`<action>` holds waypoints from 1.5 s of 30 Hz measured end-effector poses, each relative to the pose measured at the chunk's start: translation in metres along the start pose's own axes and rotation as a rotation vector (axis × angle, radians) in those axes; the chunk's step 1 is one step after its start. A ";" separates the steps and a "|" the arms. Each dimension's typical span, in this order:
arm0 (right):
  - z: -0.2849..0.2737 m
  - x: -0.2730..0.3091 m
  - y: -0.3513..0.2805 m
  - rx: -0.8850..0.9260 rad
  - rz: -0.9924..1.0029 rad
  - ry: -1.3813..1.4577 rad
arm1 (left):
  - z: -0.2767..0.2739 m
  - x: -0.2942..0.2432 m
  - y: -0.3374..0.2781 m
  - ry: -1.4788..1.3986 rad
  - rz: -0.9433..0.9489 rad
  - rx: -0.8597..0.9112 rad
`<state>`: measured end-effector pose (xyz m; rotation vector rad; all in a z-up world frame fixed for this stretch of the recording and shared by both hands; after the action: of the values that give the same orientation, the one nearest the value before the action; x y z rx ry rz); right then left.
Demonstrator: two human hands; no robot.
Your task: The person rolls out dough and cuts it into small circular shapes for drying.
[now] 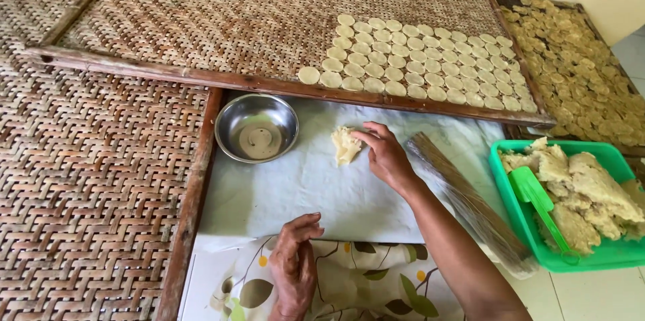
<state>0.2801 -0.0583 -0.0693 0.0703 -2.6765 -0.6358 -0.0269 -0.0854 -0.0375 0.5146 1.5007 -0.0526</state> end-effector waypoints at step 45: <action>0.017 -0.018 0.026 0.199 0.414 0.184 | 0.004 0.007 0.000 0.059 -0.013 0.015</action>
<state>0.2912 -0.0253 -0.0782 -0.3461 -2.4592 -0.2209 -0.0221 -0.0849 -0.0441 0.5224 1.5624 -0.0595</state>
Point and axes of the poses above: each hand's wrist, its own y-axis towards the middle knuckle, its own z-axis out of the palm, x = y × z, the point moved 6 cm from there along y, towards the middle knuckle, and after that the axes turned 13 degrees about -z, right-handed, at the moved point
